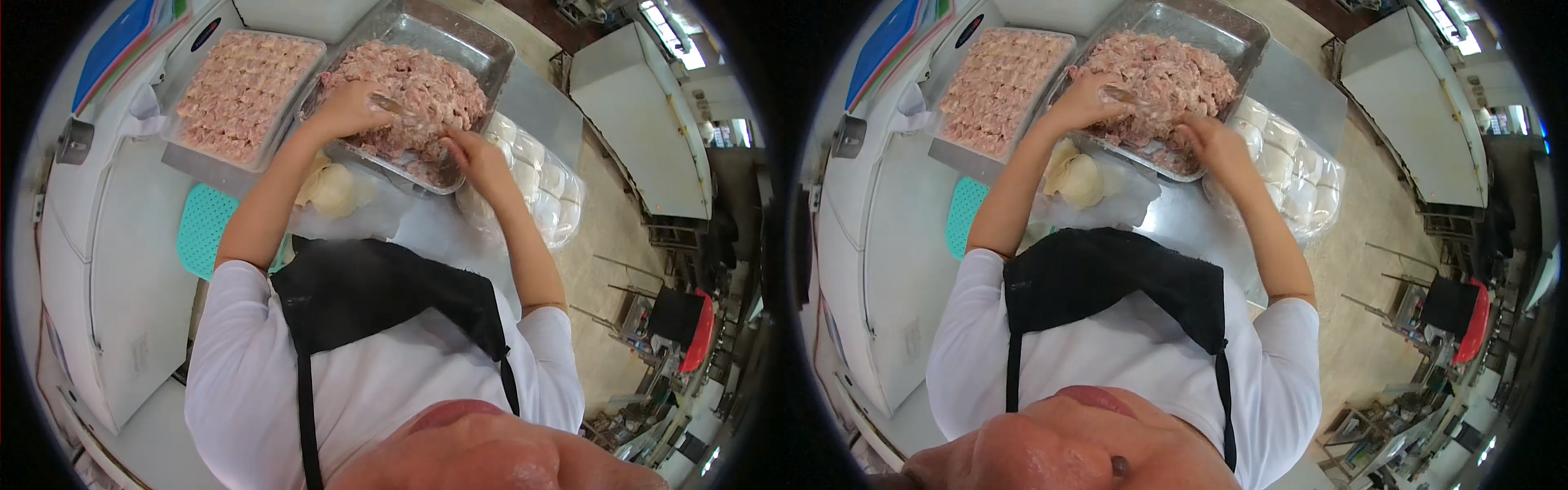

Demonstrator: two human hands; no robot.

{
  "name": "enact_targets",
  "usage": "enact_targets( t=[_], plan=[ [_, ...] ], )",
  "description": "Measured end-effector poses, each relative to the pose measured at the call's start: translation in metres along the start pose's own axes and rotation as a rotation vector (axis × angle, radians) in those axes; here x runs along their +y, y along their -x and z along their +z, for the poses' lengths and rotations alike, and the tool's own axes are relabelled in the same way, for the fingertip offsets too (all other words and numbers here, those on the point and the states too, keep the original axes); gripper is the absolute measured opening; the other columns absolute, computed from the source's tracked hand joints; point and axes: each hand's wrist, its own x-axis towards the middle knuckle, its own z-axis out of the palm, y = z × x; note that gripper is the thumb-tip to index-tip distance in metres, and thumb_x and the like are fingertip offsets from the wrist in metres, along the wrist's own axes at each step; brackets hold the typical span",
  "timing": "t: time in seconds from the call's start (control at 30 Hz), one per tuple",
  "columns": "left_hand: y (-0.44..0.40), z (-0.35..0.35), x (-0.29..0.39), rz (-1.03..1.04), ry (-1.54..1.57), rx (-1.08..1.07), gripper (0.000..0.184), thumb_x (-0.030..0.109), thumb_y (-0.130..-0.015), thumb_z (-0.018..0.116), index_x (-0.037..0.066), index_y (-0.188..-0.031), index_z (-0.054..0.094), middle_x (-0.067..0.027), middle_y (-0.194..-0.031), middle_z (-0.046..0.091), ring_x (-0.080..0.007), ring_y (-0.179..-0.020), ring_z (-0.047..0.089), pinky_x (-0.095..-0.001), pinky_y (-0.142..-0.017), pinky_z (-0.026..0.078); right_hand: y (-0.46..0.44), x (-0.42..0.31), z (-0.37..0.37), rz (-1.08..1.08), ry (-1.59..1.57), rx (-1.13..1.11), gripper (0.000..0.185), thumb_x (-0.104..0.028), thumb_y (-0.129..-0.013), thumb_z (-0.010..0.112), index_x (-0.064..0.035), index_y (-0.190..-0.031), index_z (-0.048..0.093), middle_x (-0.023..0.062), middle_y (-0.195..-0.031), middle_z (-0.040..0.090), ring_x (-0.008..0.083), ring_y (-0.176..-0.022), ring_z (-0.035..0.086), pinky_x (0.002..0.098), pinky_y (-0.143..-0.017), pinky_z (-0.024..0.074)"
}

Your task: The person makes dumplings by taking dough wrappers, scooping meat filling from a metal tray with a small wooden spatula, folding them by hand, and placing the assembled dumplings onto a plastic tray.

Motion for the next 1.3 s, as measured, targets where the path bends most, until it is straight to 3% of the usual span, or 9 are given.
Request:
enact_targets(
  t=[0.2, 0.33, 0.47, 0.5, 0.63, 0.73, 1.0, 1.27, 1.3],
  plan=[
    [0.055, -0.042, 0.041, 0.203, 0.142, 0.116, 0.064, 0.029, -0.076, 0.073, 0.011, -0.132, 0.047, -0.0149, -0.124, 0.058, -0.0296, -0.114, 0.056, -0.0362, -0.095, 0.044, 0.019, 0.002, -0.044, 0.279, 0.014, -0.118, 0.032, -0.036, -0.093, 0.054, -0.0111, -0.107, 0.069, 0.0192, -0.094, 0.067, 0.0351, -0.089, 0.064, 0.0406, -0.077, 0.0495],
    [0.064, -0.061, 0.046, 0.495, 0.181, 0.104, 0.054, 0.025, -0.076, 0.072, 0.014, -0.125, 0.053, -0.0129, -0.125, 0.058, -0.0295, -0.116, 0.055, -0.0352, -0.096, 0.042, 0.029, -0.057, -0.063, 0.211, -0.549, -0.090, 0.031, -0.027, -0.092, 0.060, -0.0024, -0.110, 0.066, 0.0184, -0.100, 0.067, 0.0286, -0.090, 0.065, 0.0322, -0.080, 0.0489],
    [0.072, -0.079, 0.034, 0.460, 0.083, -0.065, 0.047, 0.024, -0.072, 0.075, 0.009, -0.114, 0.061, -0.0119, -0.113, 0.062, -0.0266, -0.107, 0.057, -0.0353, -0.093, 0.043, 0.018, -0.091, -0.024, 0.037, -0.380, -0.140, 0.029, -0.024, -0.092, 0.060, -0.0017, -0.110, 0.065, 0.0168, -0.103, 0.067, 0.0274, -0.091, 0.065, 0.0306, -0.080, 0.0491],
    [0.074, -0.080, 0.025, 0.444, 0.058, -0.019, 0.047, 0.023, -0.071, 0.076, 0.007, -0.113, 0.062, -0.0110, -0.108, 0.064, -0.0244, -0.102, 0.057, -0.0355, -0.090, 0.044, 0.008, -0.098, -0.026, -0.141, -0.282, 0.001, 0.027, -0.023, -0.091, 0.061, -0.0046, -0.110, 0.066, 0.0111, -0.091, 0.068, 0.0186, -0.077, 0.064, 0.0312, -0.068, 0.0484],
    [0.090, -0.100, -0.002, 0.172, 0.270, 0.022, 0.049, 0.025, -0.071, 0.079, 0.002, -0.111, 0.061, -0.0096, -0.102, 0.064, -0.0221, -0.092, 0.059, -0.0339, -0.083, 0.047, 0.003, -0.158, -0.037, -0.080, 0.129, 0.171, 0.018, -0.028, -0.089, 0.060, -0.0172, -0.103, 0.066, 0.0077, -0.077, 0.061, 0.0296, -0.068, 0.061, 0.0405, -0.058, 0.0499],
    [0.104, -0.135, -0.014, 0.298, 0.199, -0.052, 0.053, 0.030, -0.071, 0.080, 0.002, -0.112, 0.061, -0.0102, -0.100, 0.065, -0.0217, -0.093, 0.060, -0.0333, -0.085, 0.046, -0.015, -0.180, -0.012, -0.159, 0.207, 0.191, 0.020, -0.028, -0.089, 0.060, -0.0162, -0.103, 0.066, 0.0082, -0.077, 0.060, 0.0300, -0.068, 0.061, 0.0410, -0.059, 0.0495],
    [0.151, -0.196, -0.066, 0.287, 0.191, 0.062, 0.062, 0.038, -0.069, 0.081, 0.003, -0.117, 0.061, -0.0150, -0.110, 0.065, -0.0256, -0.101, 0.061, -0.0356, -0.090, 0.046, -0.042, -0.266, 0.015, -0.003, -0.059, -0.052, 0.025, -0.020, -0.093, 0.058, -0.0004, -0.107, 0.064, 0.0177, -0.096, 0.067, 0.0295, -0.086, 0.065, 0.0319, -0.076, 0.0490],
    [0.182, -0.265, -0.174, 0.070, 0.040, 0.148, 0.056, 0.027, -0.072, 0.077, 0.003, -0.119, 0.058, -0.0157, -0.110, 0.064, -0.0260, -0.100, 0.061, -0.0343, -0.087, 0.046, -0.038, -0.264, 0.054, 0.125, -0.362, 0.113, 0.026, -0.020, -0.093, 0.059, -0.0012, -0.110, 0.064, 0.0126, -0.091, 0.068, 0.0169, -0.081, 0.063, 0.0288, -0.074, 0.0476],
    [0.186, -0.272, -0.194, 0.012, 0.037, 0.188, 0.055, 0.029, -0.070, 0.077, 0.003, -0.116, 0.060, -0.0168, -0.107, 0.064, -0.0283, -0.098, 0.061, -0.0359, -0.086, 0.047, -0.032, -0.258, 0.057, 0.174, -0.432, 0.108, 0.025, -0.020, -0.093, 0.059, -0.0014, -0.109, 0.065, 0.0055, -0.083, 0.065, 0.0117, -0.076, 0.057, 0.0251, -0.070, 0.0448]
  ],
)
